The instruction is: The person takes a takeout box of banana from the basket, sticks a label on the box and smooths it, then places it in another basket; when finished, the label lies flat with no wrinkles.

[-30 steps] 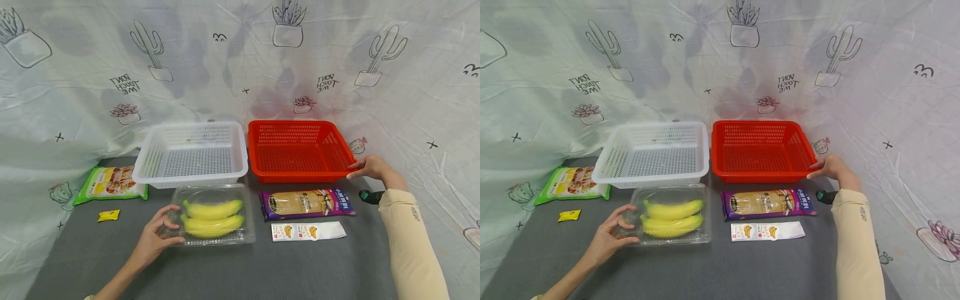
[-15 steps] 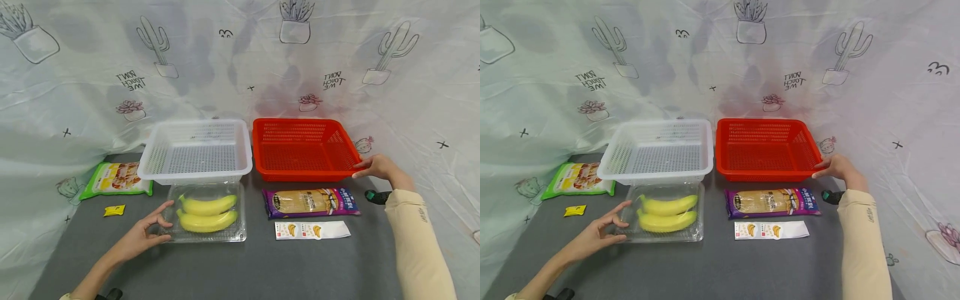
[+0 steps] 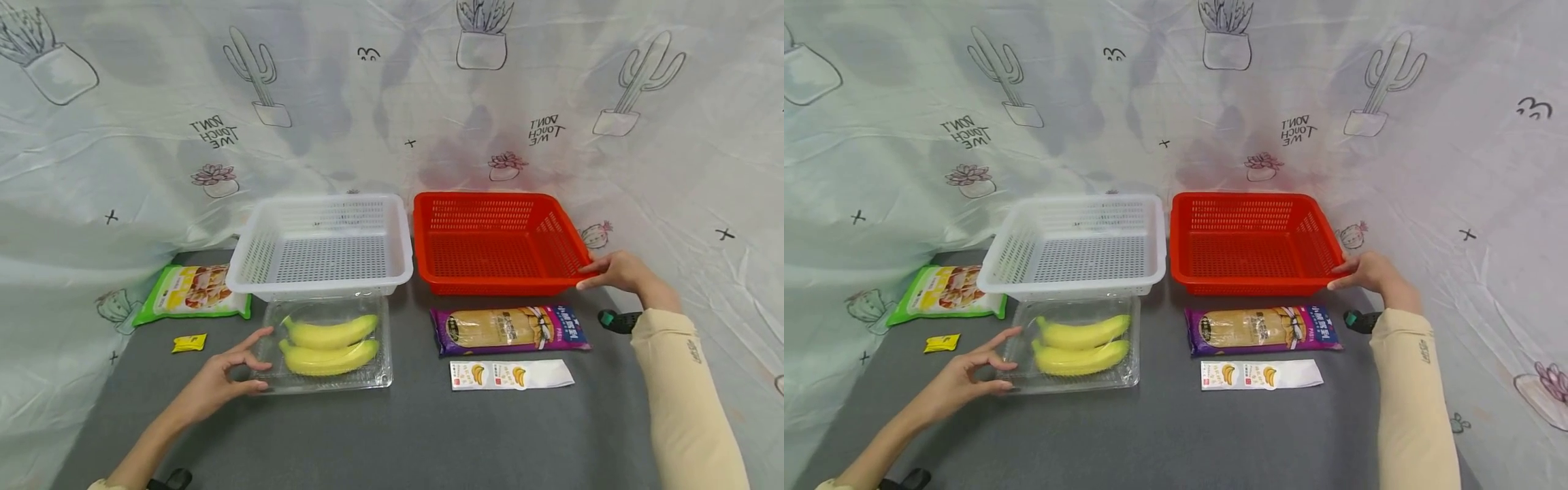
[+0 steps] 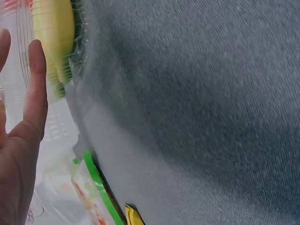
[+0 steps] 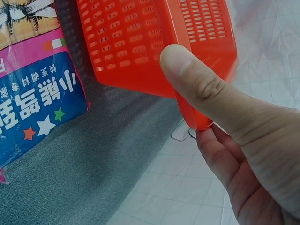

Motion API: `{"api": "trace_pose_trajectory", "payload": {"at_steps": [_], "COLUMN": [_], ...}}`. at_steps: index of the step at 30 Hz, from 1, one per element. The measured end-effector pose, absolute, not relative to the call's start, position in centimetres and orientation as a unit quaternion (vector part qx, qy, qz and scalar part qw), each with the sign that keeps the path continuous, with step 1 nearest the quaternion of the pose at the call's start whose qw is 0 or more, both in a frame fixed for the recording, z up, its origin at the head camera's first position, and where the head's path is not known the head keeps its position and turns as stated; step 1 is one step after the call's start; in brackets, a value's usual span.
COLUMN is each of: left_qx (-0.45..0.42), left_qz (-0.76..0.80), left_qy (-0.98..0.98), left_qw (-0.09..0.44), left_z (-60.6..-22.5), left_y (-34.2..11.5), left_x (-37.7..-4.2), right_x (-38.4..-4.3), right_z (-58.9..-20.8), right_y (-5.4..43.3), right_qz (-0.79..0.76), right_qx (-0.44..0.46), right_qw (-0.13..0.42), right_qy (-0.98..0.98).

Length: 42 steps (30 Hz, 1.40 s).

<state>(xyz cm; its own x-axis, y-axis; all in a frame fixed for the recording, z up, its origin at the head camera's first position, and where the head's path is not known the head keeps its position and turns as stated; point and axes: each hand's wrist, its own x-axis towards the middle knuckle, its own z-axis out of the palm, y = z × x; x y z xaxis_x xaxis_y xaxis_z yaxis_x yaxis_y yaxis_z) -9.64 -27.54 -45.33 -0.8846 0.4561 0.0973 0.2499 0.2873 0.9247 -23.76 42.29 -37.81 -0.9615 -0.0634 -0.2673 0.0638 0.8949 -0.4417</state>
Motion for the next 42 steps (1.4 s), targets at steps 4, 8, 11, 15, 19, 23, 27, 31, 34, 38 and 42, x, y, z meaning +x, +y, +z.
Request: {"api": "trace_pose_trajectory", "payload": {"at_steps": [4, 8, 11, 15, 19, 23, 27, 31, 34, 38, 42], "left_qx": [0.219, 0.219, 0.215, 0.204, 0.214, 0.224, 0.235, 0.238, 0.226, 0.203, 0.207], "left_qz": [0.555, 0.553, 0.548, 0.523, 0.492, 0.508, 0.526, 0.500, 0.468, 0.423, 0.376], "left_qy": [0.798, 0.799, 0.802, 0.819, 0.837, 0.824, 0.806, 0.821, 0.844, 0.873, 0.898], "left_qw": [0.087, 0.087, 0.099, 0.119, 0.111, 0.112, 0.135, 0.141, 0.135, 0.133, 0.093], "left_z": [-45.5, -45.5, -45.3, -44.9, -44.5, -44.2, -43.7, -43.0, -42.6, -42.1, -41.7], "left_y": [-28.0, -28.3, -28.7, -29.3, -29.6, -29.7, -29.7, -29.3, -29.0, -28.7, -28.4], "left_x": [-9.8, -10.1, -10.4, -10.5, -10.4, -10.4, -10.6, -10.8, -10.7, -10.5, -10.2], "right_x": [-24.1, -24.3, -24.3, -24.3, -24.4, -24.5, -24.5, -24.3, -24.2, -23.7, -22.6], "right_z": [-37.6, -37.7, -37.7, -37.8, -37.9, -38.0, -38.1, -38.1, -37.9, -37.8, -38.1], "right_y": [42.1, 42.0, 41.9, 41.8, 41.6, 41.5, 41.5, 41.7, 41.8, 41.7, 42.0], "right_qz": [-0.224, -0.224, -0.227, -0.231, -0.232, -0.234, -0.228, -0.221, -0.216, -0.212, -0.220], "right_qx": [-0.005, -0.006, -0.004, -0.002, -0.001, -0.002, -0.008, -0.012, -0.018, -0.032, -0.044], "right_qw": [0.133, 0.133, 0.136, 0.142, 0.149, 0.156, 0.151, 0.144, 0.138, 0.127, 0.112], "right_qy": [0.965, 0.965, 0.964, 0.963, 0.961, 0.960, 0.962, 0.965, 0.966, 0.968, 0.968]}}
